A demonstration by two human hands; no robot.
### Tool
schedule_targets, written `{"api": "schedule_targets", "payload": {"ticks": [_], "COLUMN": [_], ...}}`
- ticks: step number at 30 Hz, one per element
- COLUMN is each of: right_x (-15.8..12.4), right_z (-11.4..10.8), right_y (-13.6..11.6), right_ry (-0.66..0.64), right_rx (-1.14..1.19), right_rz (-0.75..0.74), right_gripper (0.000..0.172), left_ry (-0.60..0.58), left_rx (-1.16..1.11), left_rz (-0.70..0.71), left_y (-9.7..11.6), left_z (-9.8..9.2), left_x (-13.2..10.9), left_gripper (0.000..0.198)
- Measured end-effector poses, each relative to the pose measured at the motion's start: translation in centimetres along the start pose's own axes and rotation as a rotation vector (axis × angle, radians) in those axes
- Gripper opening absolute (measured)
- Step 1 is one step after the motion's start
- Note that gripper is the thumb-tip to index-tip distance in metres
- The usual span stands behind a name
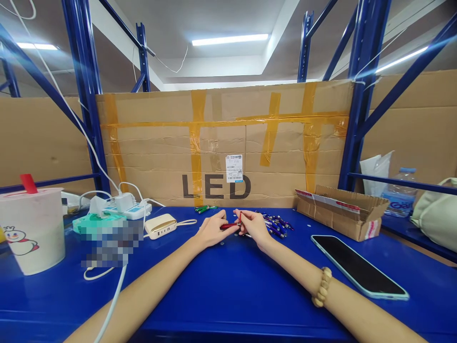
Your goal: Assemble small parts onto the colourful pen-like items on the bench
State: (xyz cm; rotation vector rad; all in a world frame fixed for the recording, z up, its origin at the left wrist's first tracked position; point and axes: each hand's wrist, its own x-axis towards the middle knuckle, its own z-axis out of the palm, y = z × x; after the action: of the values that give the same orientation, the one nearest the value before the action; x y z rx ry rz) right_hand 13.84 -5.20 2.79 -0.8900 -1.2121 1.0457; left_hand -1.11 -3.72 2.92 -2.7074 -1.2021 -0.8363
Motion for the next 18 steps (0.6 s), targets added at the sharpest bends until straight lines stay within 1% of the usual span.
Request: {"api": "schedule_targets", "payload": {"ticks": [2,3,6,8,13,18], "right_x": [0.16,0.23,0.28,0.19,-0.02,0.07], "right_z": [-0.13,-0.19,-0.29,-0.24,-0.06,-0.01], "right_y": [0.05,0.06,-0.1,-0.29,-0.47,-0.22], "right_ry": [0.054,0.082,0.132,0.118,0.053,0.008], "right_rx": [0.018,0.022,0.034,0.034,0.017,-0.006], "right_rz": [0.002,0.009,0.045,0.064,0.095,0.09], "right_gripper": [0.018,0.016,0.014,0.017,0.021,0.021], "left_ry": [-0.004,0.001,0.032,0.048,0.084,0.074], "left_rx": [0.027,0.036,0.036,0.02,-0.071,-0.089], "left_rz": [0.053,0.058,0.002,-0.042,-0.073,-0.066], "left_y": [0.09,0.08,-0.03,-0.14,-0.38,-0.41], "left_z": [0.07,0.15,0.44,0.58,0.7,0.78], "left_x": [-0.02,-0.01,0.09,0.16,0.26,0.21], "left_gripper": [0.051,0.052,0.053,0.05,0.029,0.029]}}
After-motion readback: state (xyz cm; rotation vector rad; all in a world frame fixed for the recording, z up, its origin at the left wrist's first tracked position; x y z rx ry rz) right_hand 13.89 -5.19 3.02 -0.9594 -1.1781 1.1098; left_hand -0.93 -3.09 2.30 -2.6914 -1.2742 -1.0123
